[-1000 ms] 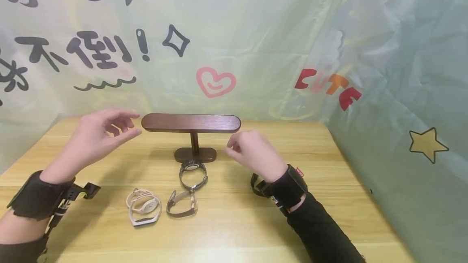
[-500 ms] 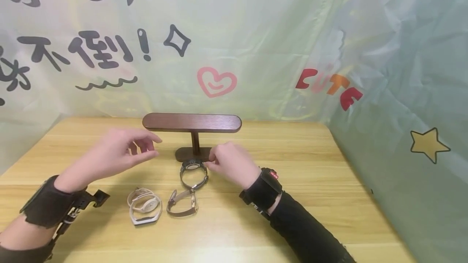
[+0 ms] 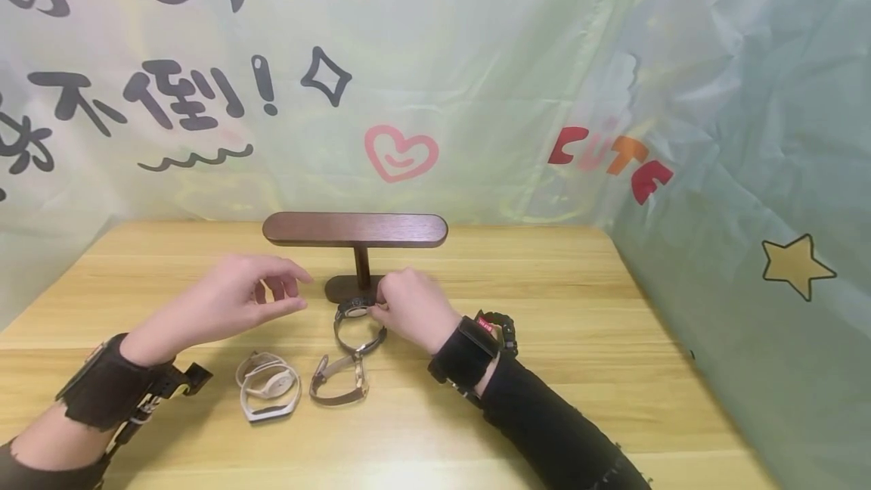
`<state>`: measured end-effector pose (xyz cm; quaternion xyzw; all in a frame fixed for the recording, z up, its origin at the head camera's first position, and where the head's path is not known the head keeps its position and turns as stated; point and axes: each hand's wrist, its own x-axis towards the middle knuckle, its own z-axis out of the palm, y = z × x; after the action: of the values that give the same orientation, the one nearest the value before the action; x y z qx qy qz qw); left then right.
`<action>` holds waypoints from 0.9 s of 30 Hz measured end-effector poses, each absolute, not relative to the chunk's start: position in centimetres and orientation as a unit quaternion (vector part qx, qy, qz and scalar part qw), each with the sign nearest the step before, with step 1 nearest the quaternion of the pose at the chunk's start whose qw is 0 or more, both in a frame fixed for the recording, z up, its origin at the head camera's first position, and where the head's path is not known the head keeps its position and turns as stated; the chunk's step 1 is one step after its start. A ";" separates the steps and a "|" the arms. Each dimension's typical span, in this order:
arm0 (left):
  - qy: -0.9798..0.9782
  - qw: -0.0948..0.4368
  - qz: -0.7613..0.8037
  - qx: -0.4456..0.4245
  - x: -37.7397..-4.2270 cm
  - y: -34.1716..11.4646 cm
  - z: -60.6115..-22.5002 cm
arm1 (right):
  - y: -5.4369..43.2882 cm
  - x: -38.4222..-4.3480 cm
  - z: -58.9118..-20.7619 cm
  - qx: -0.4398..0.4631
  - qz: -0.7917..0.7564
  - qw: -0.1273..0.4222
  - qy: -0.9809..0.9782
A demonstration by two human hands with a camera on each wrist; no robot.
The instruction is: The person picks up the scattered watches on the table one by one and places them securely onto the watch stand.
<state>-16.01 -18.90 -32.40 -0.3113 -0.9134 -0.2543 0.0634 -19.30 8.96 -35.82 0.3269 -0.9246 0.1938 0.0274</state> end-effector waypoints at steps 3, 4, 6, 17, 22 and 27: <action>-0.913 0.062 -0.254 -0.312 -16.1 -18.9 -32.6 | 8.8 -19.3 -36.0 0.325 0.192 0.023 -0.926; -0.913 0.062 -0.254 -0.313 -16.1 -18.8 -32.6 | 8.8 -19.4 -36.0 0.325 0.190 0.020 -0.926; -0.913 0.062 -0.253 -0.315 -16.1 -18.8 -32.7 | 8.7 -19.4 -36.2 0.324 0.185 0.017 -0.928; -0.913 0.052 -0.254 -0.315 -16.2 -18.7 -32.9 | 8.5 -19.7 -36.5 0.327 0.167 0.029 -0.930; -0.913 0.049 -0.255 -0.314 -16.2 -18.7 -33.0 | 8.7 -19.7 -36.4 0.335 0.170 0.036 -0.926; -0.913 0.048 -0.256 -0.313 -16.2 -18.7 -33.0 | 8.9 -19.7 -35.8 0.339 0.191 0.043 -0.920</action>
<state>-16.20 -18.70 -33.03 -0.3131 -0.9133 -0.2560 0.0481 -19.66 8.93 -35.82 0.3389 -0.9201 0.1915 0.0425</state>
